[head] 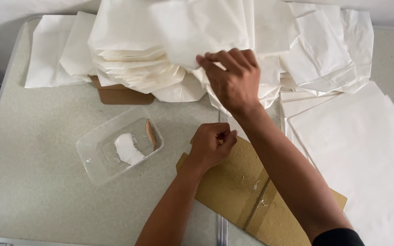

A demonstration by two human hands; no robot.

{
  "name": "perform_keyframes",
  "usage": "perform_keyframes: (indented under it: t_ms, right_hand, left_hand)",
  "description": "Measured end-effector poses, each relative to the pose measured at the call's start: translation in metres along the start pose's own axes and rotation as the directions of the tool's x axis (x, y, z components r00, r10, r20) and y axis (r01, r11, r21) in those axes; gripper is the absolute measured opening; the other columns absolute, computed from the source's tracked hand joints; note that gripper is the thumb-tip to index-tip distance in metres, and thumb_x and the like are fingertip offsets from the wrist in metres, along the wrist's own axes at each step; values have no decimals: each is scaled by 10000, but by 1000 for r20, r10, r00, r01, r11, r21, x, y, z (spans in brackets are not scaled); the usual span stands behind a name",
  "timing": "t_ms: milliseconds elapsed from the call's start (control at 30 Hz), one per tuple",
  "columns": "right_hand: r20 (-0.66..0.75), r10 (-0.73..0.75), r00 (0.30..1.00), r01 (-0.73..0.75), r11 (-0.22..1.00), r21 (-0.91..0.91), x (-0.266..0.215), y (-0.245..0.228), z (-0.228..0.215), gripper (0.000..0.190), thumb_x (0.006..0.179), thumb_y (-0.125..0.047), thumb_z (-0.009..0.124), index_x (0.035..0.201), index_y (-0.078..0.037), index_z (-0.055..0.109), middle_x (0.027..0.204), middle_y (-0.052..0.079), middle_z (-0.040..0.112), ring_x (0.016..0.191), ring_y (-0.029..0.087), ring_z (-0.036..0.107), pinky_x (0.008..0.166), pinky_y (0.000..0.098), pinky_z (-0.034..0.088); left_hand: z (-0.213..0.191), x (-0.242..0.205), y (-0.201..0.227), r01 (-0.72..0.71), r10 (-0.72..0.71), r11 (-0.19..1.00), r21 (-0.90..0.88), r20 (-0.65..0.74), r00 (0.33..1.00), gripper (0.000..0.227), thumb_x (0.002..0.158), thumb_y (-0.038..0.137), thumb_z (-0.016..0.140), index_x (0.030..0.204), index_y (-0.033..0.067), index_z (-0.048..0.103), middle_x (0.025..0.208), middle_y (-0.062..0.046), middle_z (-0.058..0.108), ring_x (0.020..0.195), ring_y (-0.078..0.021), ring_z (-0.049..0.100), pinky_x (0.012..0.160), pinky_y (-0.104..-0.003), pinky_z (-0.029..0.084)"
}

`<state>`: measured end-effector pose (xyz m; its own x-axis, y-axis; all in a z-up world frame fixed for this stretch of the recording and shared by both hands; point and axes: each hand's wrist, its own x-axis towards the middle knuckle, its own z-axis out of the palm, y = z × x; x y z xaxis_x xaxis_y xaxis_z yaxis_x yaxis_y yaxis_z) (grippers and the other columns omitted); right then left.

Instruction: The person folds a white sheet of paper on a cardboard template, creases the edges, and applies a white paste to secure the folds. The person repeats the folding process with another sheet, smoothing and pressing the paper into place.

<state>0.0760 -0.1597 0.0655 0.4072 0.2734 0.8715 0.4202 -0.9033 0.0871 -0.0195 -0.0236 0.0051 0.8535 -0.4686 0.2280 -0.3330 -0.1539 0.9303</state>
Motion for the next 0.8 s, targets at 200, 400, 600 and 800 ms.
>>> perform_keyframes:
  t_ms: [200,400,600,800]
  right_hand:
    - [142,119,983,-133,987,90,-7,18,-1,166,892,-119,745,1040,-165,804,1005,12,759,950,227,711,734,340,518]
    - [242,182,953,-250,925,288,-23,21,-66,169,935,-11,707,979,-137,811,827,23,707,806,247,654,811,330,494]
    - [571,389,723,-532,840,102,-70,70,-152,286,906,-344,814,782,-93,756,615,186,624,619,463,591,692,489,480]
    - [668,672,320,-718,632,-291,-121,66,-210,291,869,-373,762,1089,-187,797,970,108,788,980,425,718,851,548,540]
  left_hand:
    - [-4,0,-1,1,-3,997,-82,-22,1000,398,953,203,640,581,92,549,465,-67,467,484,-97,464,442,-265,373]
    - [-4,0,8,-26,24,998,-65,-34,999,411,965,222,663,593,86,553,452,-58,425,476,-100,414,444,-276,355]
    - [-1,-2,7,-40,39,995,-88,-18,999,472,1075,261,436,666,97,609,457,-66,411,472,-126,407,473,-290,395]
    - [1,-3,13,-73,71,990,121,22,997,444,1052,299,518,659,112,603,451,-85,469,415,-180,474,451,-297,433]
